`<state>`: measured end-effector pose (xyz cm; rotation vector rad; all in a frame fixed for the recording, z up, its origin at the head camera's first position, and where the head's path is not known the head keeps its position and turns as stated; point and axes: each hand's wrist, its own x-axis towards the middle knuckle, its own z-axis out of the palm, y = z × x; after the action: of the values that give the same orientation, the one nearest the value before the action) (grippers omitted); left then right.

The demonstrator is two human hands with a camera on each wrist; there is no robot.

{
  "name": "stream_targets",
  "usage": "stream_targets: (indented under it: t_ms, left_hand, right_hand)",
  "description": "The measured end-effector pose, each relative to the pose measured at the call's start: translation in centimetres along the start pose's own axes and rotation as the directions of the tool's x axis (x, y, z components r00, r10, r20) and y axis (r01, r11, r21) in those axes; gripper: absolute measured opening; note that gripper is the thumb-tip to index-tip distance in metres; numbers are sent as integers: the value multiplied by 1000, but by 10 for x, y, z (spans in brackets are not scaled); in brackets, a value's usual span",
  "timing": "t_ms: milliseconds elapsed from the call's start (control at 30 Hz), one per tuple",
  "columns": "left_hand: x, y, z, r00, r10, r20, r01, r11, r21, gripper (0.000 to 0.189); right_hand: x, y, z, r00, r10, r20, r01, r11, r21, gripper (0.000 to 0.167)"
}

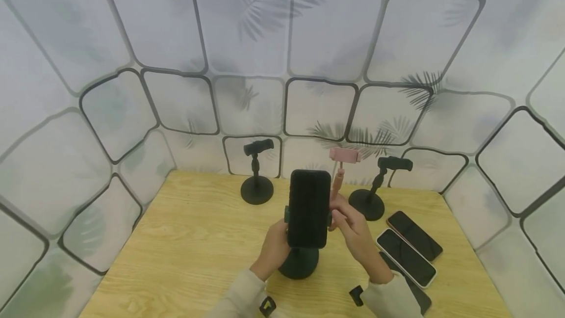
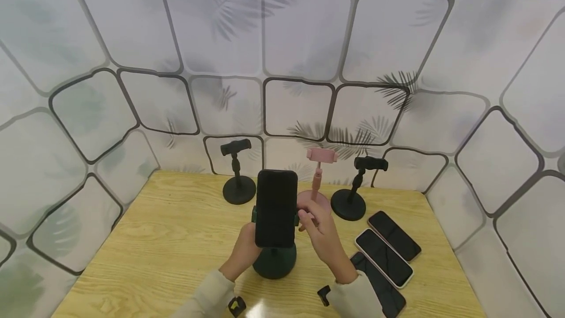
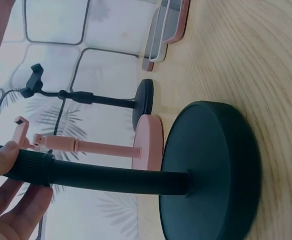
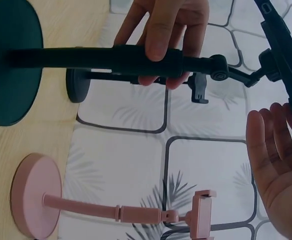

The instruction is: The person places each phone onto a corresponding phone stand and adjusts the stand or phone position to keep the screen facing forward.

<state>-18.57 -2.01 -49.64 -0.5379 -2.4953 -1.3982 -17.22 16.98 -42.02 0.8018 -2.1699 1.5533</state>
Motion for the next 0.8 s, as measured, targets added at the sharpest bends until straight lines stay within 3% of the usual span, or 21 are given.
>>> stream_targets:
  t_ms: [233, 500, 600, 700, 800]
  left_hand:
    - [9, -5, -3, 998, 26, -48, -23, 997, 79, 14]
    - [29, -17, -5, 995, 55, -88, -50, 997, 54, 16]
    - [39, -21, -7, 992, 73, -103, -67, 996, 63, 16]
    - [50, -25, -8, 991, 82, -107, -76, 996, 53, 16]
    - [63, -32, -7, 991, 84, -103, -82, 996, 31, 17]
  right_hand:
    - [-10, 1, -5, 999, 53, -11, -54, 996, -75, 18]
    - [-30, 9, -16, 976, 206, -72, -215, 964, -155, 11]
    - [-40, 18, -22, 969, 227, -94, -242, 947, -210, 10]
    - [-52, 30, -28, 974, 205, -96, -226, 902, -369, 9]
    - [-66, 43, -34, 977, 193, -89, -211, 817, -537, 11]
